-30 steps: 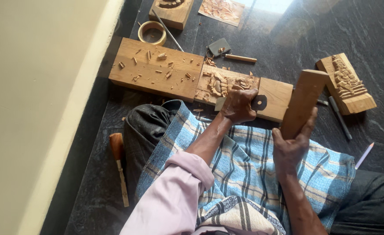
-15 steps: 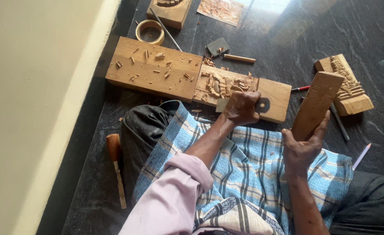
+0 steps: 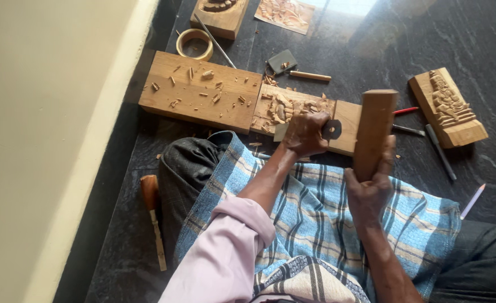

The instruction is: The person is sitting on the floor and carving a wooden block using a chisel and a wooden mallet. They repeatedly strike the chisel to shape the wood, creating wood shavings.

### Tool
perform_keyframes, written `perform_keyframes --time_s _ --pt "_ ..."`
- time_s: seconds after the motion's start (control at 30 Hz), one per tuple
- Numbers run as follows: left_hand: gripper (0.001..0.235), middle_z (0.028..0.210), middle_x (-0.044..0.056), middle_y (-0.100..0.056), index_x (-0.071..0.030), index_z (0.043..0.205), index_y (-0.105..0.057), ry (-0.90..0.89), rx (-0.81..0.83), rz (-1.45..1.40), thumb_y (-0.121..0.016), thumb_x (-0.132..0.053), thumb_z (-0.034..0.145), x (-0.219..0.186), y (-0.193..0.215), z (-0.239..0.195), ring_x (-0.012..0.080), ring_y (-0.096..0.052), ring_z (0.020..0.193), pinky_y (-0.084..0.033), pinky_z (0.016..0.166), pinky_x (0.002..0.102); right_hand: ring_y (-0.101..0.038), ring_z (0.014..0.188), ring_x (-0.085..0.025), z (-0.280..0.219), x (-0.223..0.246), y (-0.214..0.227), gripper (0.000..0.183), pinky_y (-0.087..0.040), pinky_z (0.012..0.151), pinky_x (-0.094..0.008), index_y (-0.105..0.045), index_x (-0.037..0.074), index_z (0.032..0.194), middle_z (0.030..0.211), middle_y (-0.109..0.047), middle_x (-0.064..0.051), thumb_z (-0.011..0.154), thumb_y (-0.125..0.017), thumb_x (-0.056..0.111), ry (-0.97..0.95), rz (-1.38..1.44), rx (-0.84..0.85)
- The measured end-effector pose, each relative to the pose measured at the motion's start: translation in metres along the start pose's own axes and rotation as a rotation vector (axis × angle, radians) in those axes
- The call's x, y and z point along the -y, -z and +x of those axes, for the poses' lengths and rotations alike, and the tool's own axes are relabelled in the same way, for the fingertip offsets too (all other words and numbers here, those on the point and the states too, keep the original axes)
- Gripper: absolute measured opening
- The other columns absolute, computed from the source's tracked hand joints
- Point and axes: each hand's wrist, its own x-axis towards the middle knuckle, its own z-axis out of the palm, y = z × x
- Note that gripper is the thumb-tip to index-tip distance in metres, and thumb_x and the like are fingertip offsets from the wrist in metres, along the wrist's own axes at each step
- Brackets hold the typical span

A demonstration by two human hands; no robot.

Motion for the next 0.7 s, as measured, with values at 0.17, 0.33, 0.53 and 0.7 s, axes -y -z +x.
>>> perform_keyframes --time_s 0.17,0.33,0.53,0.7 --pt "0.016 0.057 0.003 -0.063 -0.011 0.079 -0.062 0.025 0.007 0.083 -0.073 -0.020 0.087 0.012 0.021 -0.004 0.0105 -0.057 0.043 -0.051 0.041 0.030 -0.073 0.069 -0.027 0.002 0.005 0.000 0.102 -0.065 0.063 -0.036 -0.015 0.022 0.167 0.103 -0.073 -0.027 0.079 -0.065 0.011 -0.369 -0.287 0.296" --pt "0.010 0.061 0.007 -0.063 -0.006 0.084 -0.061 -0.095 0.111 0.144 -0.069 -0.012 0.081 -0.005 0.008 -0.005 0.0142 -0.056 0.044 -0.054 0.038 0.030 -0.072 0.075 -0.024 0.003 -0.006 0.013 0.103 -0.066 0.057 -0.033 -0.015 0.013 0.166 0.120 -0.065 -0.025 0.078 -0.067 0.001 -0.331 -0.014 0.155" --pt "0.008 0.064 0.006 -0.064 -0.009 0.079 -0.058 -0.066 0.133 0.068 -0.066 -0.008 0.077 -0.012 -0.020 -0.012 0.0126 -0.059 0.051 -0.057 0.047 0.028 -0.070 0.080 -0.025 0.007 -0.026 0.029 0.104 -0.063 0.060 -0.032 -0.017 0.012 0.166 0.124 -0.066 -0.022 0.081 -0.074 -0.004 -0.460 0.115 -0.033" --pt "0.017 0.058 0.006 -0.063 -0.010 0.076 -0.057 0.030 0.087 0.049 -0.069 -0.012 0.088 0.012 -0.006 -0.006 0.0130 -0.058 0.046 -0.054 0.042 0.032 -0.072 0.094 -0.030 0.002 -0.022 0.024 0.100 -0.069 0.070 -0.034 -0.014 0.007 0.167 0.136 -0.058 -0.025 0.083 -0.068 -0.004 -0.175 0.073 0.001"
